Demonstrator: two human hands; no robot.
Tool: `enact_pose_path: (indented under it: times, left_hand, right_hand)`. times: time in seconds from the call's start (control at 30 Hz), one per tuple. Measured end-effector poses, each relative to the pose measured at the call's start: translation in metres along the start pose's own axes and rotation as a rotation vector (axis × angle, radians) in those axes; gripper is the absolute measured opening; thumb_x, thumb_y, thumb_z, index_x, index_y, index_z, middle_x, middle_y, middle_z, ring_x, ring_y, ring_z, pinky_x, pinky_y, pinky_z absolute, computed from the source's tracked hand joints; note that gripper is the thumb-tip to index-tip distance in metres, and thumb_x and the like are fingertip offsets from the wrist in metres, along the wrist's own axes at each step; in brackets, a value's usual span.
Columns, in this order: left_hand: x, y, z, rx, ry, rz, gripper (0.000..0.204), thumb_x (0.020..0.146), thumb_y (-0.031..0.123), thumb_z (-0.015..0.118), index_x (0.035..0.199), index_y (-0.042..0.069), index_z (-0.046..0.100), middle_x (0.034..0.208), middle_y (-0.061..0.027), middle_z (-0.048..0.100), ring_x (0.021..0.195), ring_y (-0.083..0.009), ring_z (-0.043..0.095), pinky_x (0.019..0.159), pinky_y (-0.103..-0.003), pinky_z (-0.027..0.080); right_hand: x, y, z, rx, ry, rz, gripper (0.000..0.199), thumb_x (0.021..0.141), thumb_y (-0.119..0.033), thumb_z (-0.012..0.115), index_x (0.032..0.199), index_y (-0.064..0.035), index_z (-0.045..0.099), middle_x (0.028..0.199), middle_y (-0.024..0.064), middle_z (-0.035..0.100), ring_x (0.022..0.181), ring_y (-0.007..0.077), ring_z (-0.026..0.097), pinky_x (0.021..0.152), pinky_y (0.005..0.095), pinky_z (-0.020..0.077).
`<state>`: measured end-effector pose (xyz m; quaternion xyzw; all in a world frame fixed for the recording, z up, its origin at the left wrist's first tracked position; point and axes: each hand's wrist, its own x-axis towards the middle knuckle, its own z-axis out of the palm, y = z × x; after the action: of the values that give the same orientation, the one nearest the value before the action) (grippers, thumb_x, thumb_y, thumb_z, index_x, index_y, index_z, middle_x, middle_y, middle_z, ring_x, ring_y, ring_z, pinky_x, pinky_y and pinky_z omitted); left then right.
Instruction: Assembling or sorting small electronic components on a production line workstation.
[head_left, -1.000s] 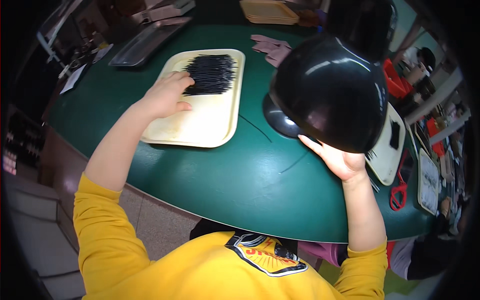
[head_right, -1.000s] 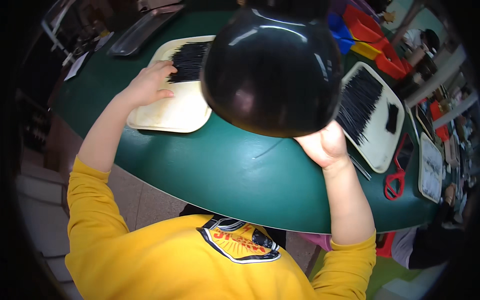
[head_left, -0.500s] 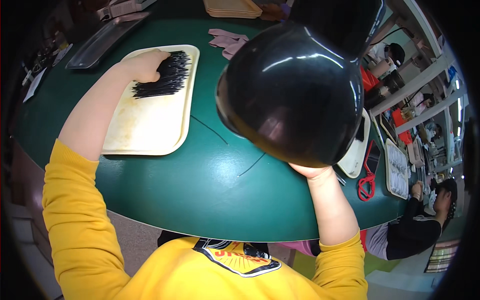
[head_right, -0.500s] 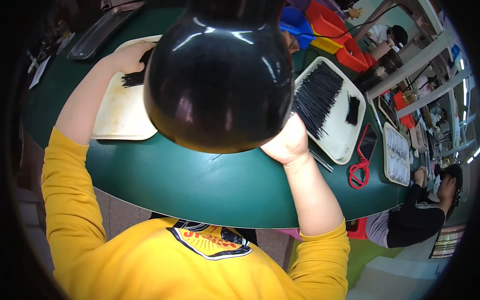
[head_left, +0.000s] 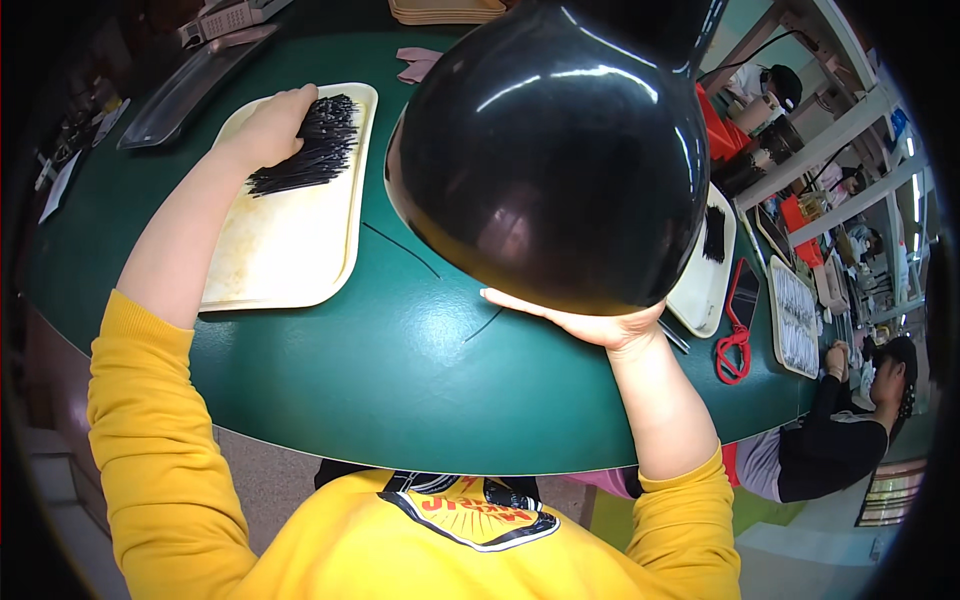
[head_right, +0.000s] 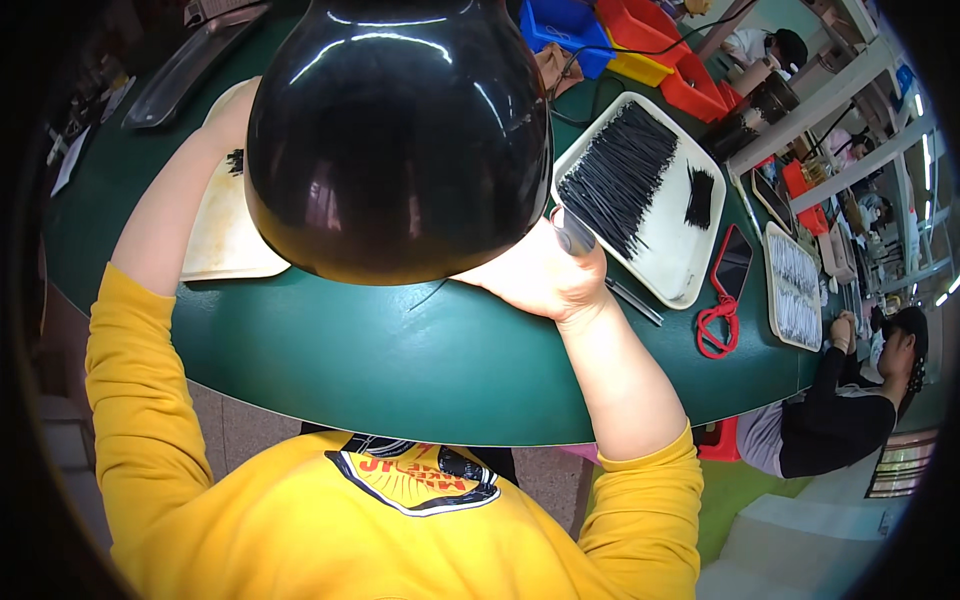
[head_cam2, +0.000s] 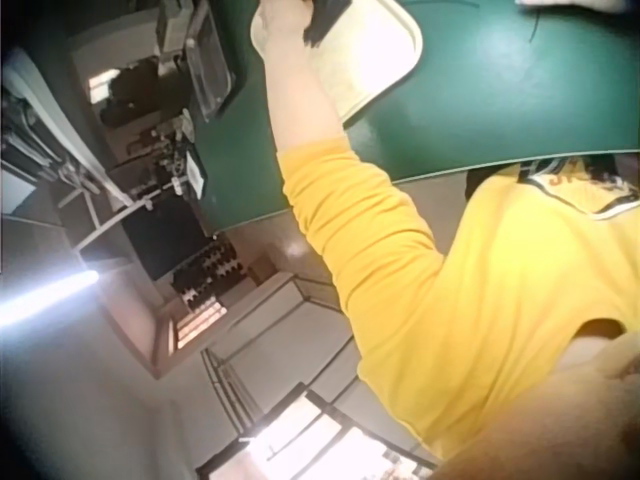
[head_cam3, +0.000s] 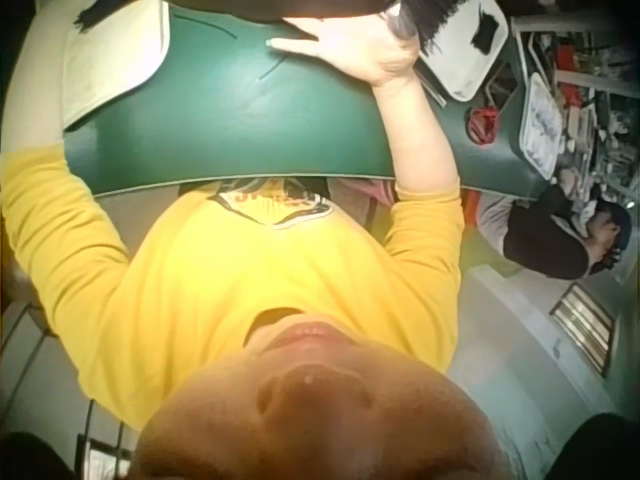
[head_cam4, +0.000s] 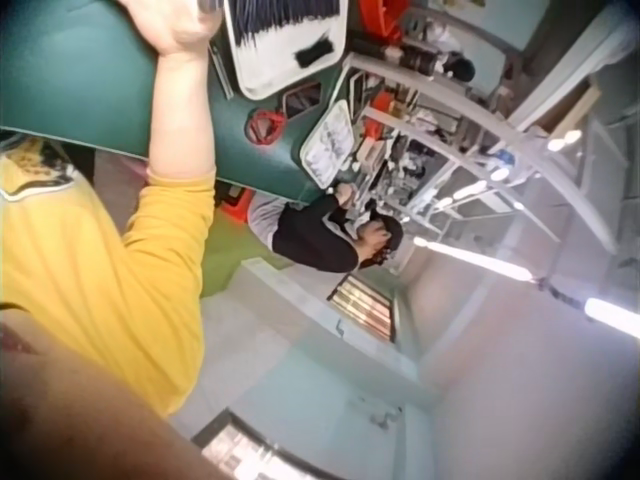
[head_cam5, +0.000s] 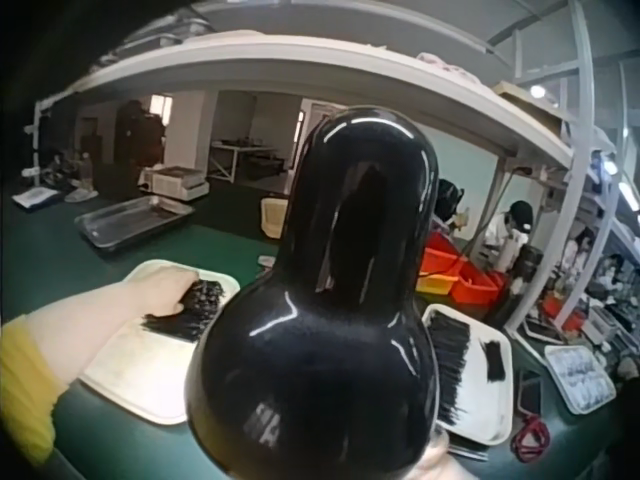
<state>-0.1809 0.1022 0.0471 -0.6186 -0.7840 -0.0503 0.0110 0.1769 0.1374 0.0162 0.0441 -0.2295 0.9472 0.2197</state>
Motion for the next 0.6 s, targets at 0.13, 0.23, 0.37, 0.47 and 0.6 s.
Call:
enact_pose_path:
  times: [0.13,0.23,0.37,0.47,0.6]
  left_hand:
    - [0.002,-0.009,0.002,0.1,0.048,-0.007,0.038,0.069,0.004,0.068,0.104,0.002,0.053,0.106,-0.0154,0.056,0.106,-0.0295,0.052,0.089,-0.037,0.044]
    - [-0.002,-0.011,0.002,0.066,0.181,0.027,0.032,0.068,0.006,0.07,0.097,0.002,0.055,0.101,-0.0136,0.058,0.102,-0.0292,0.054,0.084,-0.039,0.045]
    - [-0.009,-0.006,-0.008,0.18,0.137,-0.018,0.03,0.068,0.006,0.07,0.093,0.002,0.054,0.095,-0.0148,0.061,0.096,-0.0319,0.056,0.08,-0.04,0.045]
    - [-0.009,-0.011,-0.005,0.107,0.109,-0.043,0.03,0.068,0.005,0.069,0.095,0.003,0.055,0.094,-0.0167,0.061,0.093,-0.0333,0.057,0.079,-0.041,0.045]
    - [-0.01,-0.024,-0.001,0.114,0.155,0.169,0.032,0.069,0.005,0.068,0.1,0.004,0.06,0.096,-0.0154,0.06,0.095,-0.0325,0.056,0.081,-0.041,0.045]
  right_hand:
    - [0.0,0.001,0.005,-0.026,-0.019,0.016,0.057,0.092,-0.036,0.034,0.14,-0.0058,0.022,0.144,0.0167,0.023,0.132,0.0371,0.022,0.105,0.0585,0.018]
    - [-0.001,0.004,0.007,-0.031,-0.027,0.024,0.059,0.092,-0.037,0.034,0.14,-0.0061,0.02,0.145,0.0168,0.022,0.133,0.0376,0.021,0.105,0.0595,0.0175]
    - [-0.003,0.004,0.002,0.061,-0.04,0.014,0.05,0.091,-0.028,0.041,0.134,-0.0045,0.033,0.139,0.0211,0.031,0.129,0.039,0.029,0.103,0.0618,0.0202]
    - [-0.009,0.006,-0.019,-0.146,0.121,-0.104,0.024,0.089,-0.016,0.045,0.108,-0.0018,0.047,0.112,0.0204,0.05,0.109,0.0361,0.048,0.099,0.0586,0.0303]
    - [-0.004,0.007,-0.004,-0.497,0.317,-0.147,0.011,0.088,-0.006,0.05,0.092,0.0033,0.052,0.09,0.0194,0.058,0.08,0.0257,0.057,0.082,0.0416,0.047]
